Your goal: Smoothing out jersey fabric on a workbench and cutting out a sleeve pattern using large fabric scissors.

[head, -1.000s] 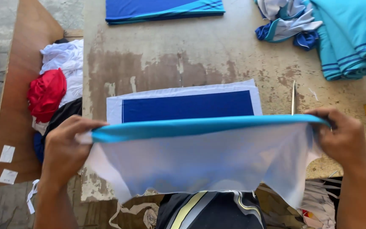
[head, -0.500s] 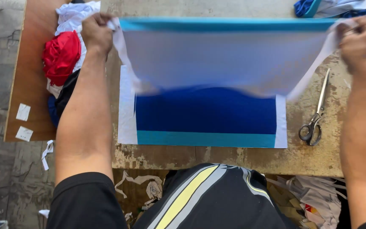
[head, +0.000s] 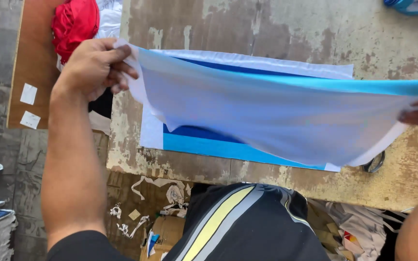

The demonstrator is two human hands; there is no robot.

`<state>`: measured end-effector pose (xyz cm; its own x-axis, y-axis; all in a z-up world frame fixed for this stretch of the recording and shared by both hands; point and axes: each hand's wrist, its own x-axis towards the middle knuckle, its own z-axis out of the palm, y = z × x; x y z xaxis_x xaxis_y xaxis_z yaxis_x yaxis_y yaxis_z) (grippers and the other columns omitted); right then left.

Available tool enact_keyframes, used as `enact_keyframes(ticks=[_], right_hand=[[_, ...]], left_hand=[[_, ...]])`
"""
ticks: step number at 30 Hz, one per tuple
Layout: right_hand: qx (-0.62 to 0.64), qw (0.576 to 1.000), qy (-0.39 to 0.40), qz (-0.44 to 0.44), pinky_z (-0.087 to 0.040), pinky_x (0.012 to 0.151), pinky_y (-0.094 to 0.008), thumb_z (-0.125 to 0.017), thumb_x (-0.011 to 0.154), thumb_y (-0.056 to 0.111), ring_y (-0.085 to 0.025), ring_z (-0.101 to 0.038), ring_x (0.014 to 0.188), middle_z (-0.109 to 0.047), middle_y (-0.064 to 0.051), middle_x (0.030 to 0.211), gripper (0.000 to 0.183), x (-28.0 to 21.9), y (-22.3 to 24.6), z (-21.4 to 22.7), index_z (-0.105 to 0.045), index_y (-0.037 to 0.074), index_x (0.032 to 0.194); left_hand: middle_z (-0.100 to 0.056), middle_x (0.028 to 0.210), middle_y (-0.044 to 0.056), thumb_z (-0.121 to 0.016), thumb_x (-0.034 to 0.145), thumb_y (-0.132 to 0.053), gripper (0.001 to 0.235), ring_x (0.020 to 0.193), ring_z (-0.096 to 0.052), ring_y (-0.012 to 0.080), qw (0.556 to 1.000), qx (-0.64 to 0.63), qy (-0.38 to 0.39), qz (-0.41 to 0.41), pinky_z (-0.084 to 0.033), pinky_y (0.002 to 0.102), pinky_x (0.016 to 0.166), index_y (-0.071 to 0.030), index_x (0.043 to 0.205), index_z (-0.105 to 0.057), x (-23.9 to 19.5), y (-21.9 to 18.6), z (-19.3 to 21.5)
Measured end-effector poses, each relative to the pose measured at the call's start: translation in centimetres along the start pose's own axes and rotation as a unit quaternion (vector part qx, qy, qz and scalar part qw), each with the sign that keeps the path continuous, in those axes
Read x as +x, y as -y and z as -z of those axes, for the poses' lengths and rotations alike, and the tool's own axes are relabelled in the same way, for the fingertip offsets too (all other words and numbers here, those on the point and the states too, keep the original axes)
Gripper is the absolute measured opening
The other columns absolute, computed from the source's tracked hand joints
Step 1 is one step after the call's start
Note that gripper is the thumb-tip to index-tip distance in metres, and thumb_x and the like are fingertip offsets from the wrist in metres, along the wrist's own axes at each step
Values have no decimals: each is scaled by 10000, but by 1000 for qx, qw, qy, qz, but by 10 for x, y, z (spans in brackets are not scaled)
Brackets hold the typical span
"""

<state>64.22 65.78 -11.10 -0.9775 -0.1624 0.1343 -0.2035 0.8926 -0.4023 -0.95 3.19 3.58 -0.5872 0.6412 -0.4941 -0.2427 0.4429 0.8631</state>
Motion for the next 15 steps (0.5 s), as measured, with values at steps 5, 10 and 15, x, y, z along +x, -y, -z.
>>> enact_keyframes(ticks=[5, 10, 15], right_hand=[[478, 653, -295, -508, -715, 1090, -511, -400, 1304, 424, -339, -783, 1227, -687, -190, 1336, 335, 179, 76, 13, -413, 103, 1399], [472, 566, -439, -514, -813, 1103, -286, -841, 648, 869, -98, -870, 1403, -850, 156, 1370, 625, 173, 23, 12, -816, 397, 1058], [380, 654, -426, -496, -551, 921, -307, -813, 1161, 513, -141, -754, 1438, -793, 142, 1466, 167, 151, 78, -5, -649, 508, 1189]], left_hand=[[-814, 1160, 267, -565, 1066, -346, 499, 1045, -856, 357, 999, -30, -6, 32, -739, 460, 969, 46, 1374, -590, 109, 32, -23], [-822, 1073, 84, -513, 802, -800, 796, 922, -863, 146, 965, -92, -184, -165, -795, 262, 799, -114, 1093, -794, 138, 26, -37], [-637, 860, 44, -739, 1180, -381, 356, 775, -549, 166, 863, 150, -288, -387, -427, 356, 650, -65, 1017, -716, 99, 67, -38]])
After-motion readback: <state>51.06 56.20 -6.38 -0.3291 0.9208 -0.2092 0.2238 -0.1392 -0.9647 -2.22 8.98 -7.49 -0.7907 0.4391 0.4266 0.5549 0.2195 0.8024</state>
